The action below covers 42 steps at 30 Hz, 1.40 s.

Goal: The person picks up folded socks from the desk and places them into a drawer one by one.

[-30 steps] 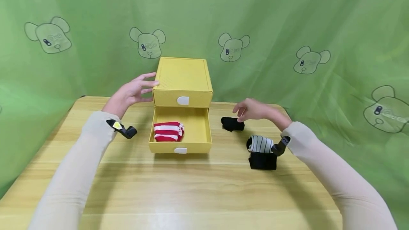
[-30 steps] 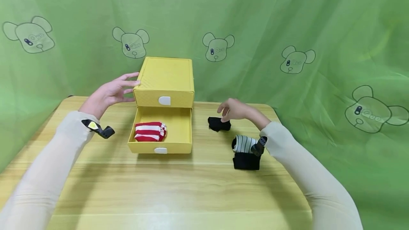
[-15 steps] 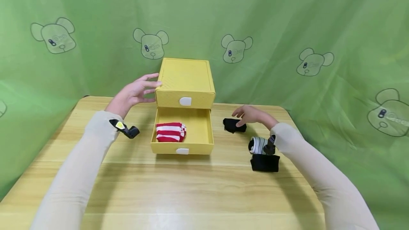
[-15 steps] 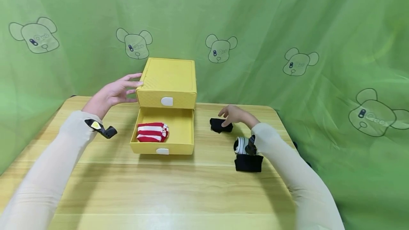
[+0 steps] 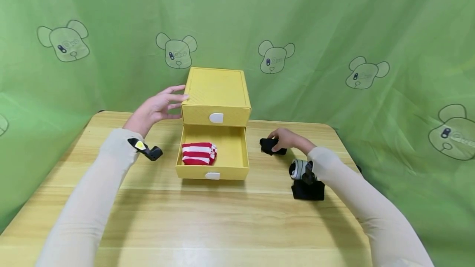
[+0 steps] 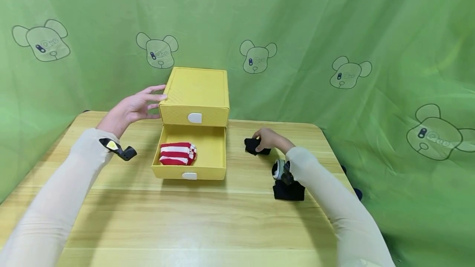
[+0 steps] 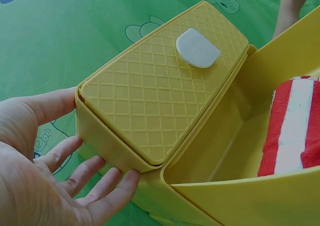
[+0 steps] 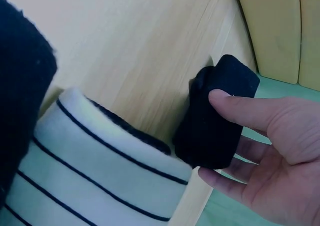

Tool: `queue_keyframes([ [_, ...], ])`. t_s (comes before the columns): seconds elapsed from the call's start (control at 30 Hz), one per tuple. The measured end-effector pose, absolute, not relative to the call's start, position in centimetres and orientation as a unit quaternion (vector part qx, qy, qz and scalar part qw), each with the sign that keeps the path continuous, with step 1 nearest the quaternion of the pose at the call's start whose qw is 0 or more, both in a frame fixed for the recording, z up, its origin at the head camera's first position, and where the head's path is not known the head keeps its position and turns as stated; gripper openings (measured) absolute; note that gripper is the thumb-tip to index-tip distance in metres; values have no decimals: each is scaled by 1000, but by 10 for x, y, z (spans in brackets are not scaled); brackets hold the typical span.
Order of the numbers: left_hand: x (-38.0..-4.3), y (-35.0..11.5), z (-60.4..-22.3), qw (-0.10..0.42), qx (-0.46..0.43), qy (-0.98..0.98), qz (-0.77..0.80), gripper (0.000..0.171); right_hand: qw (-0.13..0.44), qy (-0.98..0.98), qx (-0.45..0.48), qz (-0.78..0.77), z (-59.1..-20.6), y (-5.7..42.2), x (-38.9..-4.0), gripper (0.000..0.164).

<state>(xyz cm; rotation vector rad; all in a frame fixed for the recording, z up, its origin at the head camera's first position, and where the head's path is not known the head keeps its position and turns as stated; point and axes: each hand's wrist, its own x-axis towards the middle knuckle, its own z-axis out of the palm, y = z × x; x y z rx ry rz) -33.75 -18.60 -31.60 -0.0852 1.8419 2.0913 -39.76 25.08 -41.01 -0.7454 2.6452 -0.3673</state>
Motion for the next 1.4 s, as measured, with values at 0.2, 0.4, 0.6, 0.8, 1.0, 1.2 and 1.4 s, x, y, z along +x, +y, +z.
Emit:
queue_keyframes([
  [0.2, -338, -186, -316, 177, -30, 653, 736, 75, 197, 936, -262, -132, -410, 251, -395, 50],
  [0.4, -339, -186, -317, 176, -31, 652, 737, 75, 228, 926, -262, -146, -407, 249, -392, 36],
  [0.6, -339, -186, -317, 176, -32, 652, 737, 75, 259, 906, -296, -154, -395, 243, -384, 27],
  [0.8, -339, -186, -317, 175, -30, 654, 735, 75, 293, 882, -336, -152, -364, 230, -364, 25],
  [1.0, -338, -186, -317, 175, -28, 650, 739, 74, 314, 861, -368, -156, -318, 217, -339, 23],
  [1.2, -338, -186, -316, 178, -27, 648, 740, 74, 305, 835, -421, -178, -278, 199, -320, 28],
  [1.4, -338, -186, -317, 178, -27, 649, 739, 75, 275, 835, -425, -216, -263, 172, -308, 35],
])
